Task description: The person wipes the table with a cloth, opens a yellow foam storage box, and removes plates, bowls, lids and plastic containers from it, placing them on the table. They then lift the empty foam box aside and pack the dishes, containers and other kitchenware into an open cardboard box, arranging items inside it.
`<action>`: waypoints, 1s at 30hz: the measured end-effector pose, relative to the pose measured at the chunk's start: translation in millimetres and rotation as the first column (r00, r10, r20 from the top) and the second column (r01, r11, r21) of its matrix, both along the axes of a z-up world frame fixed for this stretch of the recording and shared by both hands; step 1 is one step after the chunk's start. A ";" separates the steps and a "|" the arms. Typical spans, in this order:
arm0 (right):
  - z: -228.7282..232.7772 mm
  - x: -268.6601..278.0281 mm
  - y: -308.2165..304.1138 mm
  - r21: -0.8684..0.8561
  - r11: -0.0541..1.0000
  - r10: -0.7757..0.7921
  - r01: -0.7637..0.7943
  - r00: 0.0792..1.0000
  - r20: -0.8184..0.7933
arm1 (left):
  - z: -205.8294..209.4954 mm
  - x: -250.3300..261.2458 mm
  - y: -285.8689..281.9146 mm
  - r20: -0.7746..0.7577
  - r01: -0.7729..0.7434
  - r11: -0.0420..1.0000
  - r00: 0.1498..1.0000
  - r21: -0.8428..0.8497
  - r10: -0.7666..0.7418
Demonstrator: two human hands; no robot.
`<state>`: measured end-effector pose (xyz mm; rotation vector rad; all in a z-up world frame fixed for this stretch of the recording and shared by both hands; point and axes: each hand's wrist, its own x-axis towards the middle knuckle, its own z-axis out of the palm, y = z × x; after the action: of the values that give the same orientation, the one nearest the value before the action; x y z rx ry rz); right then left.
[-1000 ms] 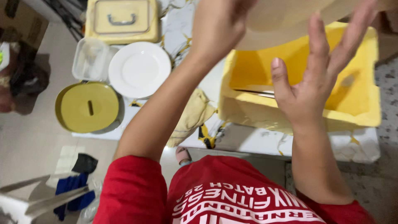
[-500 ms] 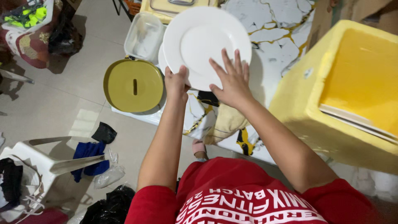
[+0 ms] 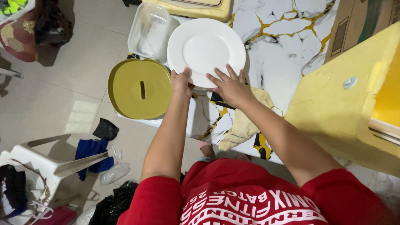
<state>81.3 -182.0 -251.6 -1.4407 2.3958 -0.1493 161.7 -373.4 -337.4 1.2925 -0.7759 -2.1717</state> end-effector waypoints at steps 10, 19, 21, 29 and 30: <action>-22.4 -4.3 -6.3 0.051 0.997 0.062 -0.056 0.991 -0.119 | -17.6 14.1 4.6 0.125 0.127 0.973 0.987 -0.191 -0.104; -39.9 -10.7 -8.8 0.026 0.997 0.078 -0.076 0.990 -0.121 | 3.8 50.6 -31.2 0.855 0.843 0.457 0.438 -0.283 -0.278; -41.5 -10.6 -12.2 0.012 0.998 0.067 -0.066 0.992 -0.107 | 1.5 46.7 -33.8 0.884 0.865 0.389 0.418 -0.317 -0.208; -30.6 -6.7 -25.1 0.049 0.999 -0.004 0.004 1.000 0.004 | 25.7 43.4 -19.1 0.886 0.968 0.223 0.200 -0.112 -0.419; -24.3 -3.4 -25.7 0.030 0.999 -0.032 0.031 0.998 0.050 | 37.1 39.6 -12.1 0.887 0.964 0.216 0.229 -0.152 -0.400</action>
<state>77.8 -207.7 -276.0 -1.3700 2.3710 -0.1556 201.4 -385.5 -300.3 1.3450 -2.8776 -1.3419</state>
